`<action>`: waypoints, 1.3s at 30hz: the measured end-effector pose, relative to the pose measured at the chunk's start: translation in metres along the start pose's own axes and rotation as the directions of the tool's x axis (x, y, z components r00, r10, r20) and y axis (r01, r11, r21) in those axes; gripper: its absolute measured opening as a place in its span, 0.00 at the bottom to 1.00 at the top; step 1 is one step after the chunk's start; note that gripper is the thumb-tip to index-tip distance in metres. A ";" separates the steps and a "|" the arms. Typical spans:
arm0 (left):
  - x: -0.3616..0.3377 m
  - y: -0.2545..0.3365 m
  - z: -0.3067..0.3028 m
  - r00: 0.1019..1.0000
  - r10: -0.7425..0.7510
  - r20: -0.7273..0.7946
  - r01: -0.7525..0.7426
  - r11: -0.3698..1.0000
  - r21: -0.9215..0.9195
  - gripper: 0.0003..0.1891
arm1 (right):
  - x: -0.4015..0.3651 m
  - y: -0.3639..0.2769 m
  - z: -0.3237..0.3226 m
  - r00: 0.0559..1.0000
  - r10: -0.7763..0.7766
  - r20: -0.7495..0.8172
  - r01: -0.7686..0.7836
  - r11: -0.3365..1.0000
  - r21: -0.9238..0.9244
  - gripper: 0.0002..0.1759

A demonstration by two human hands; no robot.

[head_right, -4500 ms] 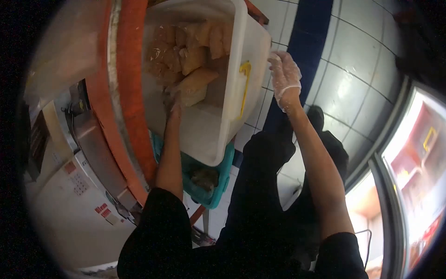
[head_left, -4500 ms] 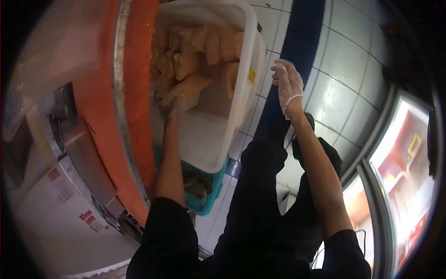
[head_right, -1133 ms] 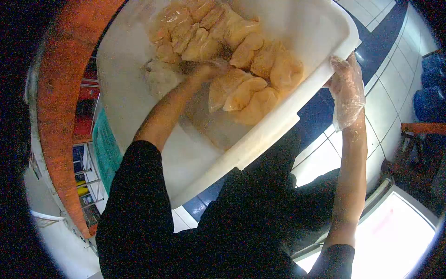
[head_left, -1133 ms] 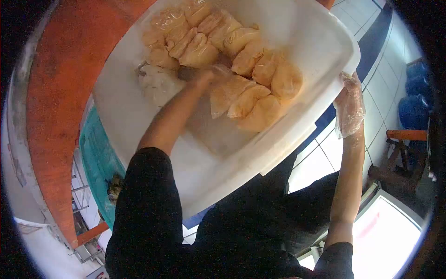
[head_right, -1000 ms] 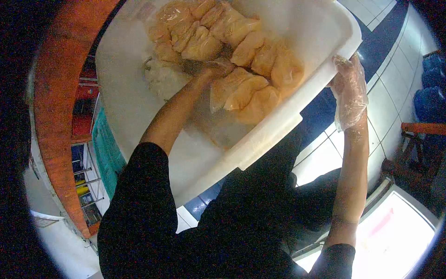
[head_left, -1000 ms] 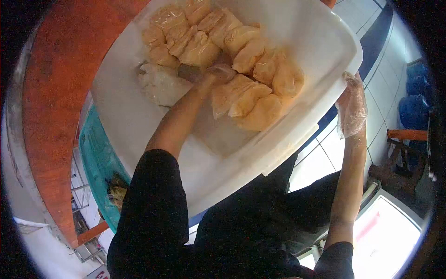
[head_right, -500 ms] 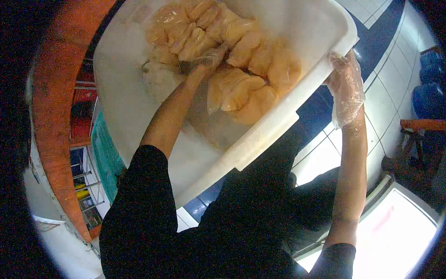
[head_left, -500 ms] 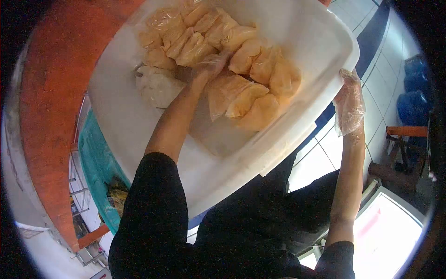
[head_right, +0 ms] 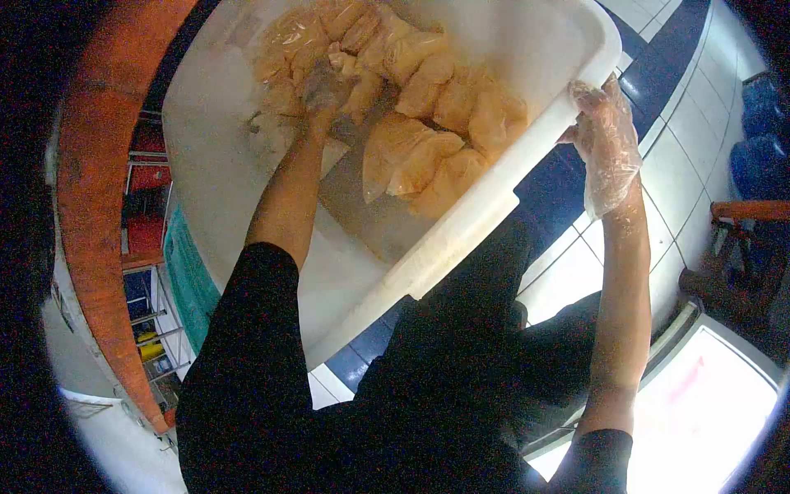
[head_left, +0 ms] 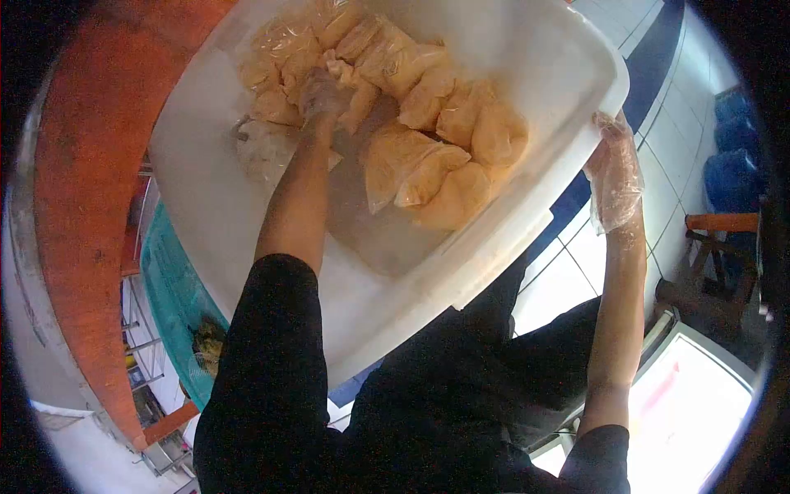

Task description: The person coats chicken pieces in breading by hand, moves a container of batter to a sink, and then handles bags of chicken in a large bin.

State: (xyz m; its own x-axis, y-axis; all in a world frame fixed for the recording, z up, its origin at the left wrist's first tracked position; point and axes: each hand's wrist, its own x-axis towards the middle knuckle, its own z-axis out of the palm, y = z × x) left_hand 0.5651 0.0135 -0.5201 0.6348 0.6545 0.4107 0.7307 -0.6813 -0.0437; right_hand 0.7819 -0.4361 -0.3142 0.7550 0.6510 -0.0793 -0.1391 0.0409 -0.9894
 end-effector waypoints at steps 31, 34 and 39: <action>-0.023 0.082 -0.106 0.734 0.236 0.637 0.121 0.878 -0.464 0.27 | 0.000 0.002 -0.003 0.997 -0.019 0.068 0.023 0.998 -0.050 0.47; -0.028 0.098 -0.141 0.798 0.159 0.581 0.031 0.953 -0.303 0.28 | 0.001 0.011 -0.005 0.999 -0.032 0.021 0.033 0.999 -0.031 0.46; -0.004 0.060 -0.031 0.677 0.555 0.484 -0.485 0.831 -0.275 0.21 | -0.001 0.008 -0.003 1.000 -0.028 -0.014 0.028 0.999 0.018 0.37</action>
State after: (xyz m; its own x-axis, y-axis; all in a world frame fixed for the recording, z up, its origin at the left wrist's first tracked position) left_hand 0.5982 -0.0403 -0.4961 0.9567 0.2236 -0.1866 0.2303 -0.9730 0.0148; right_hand 0.7817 -0.4385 -0.3219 0.7677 0.6386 -0.0531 -0.1294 0.0733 -0.9889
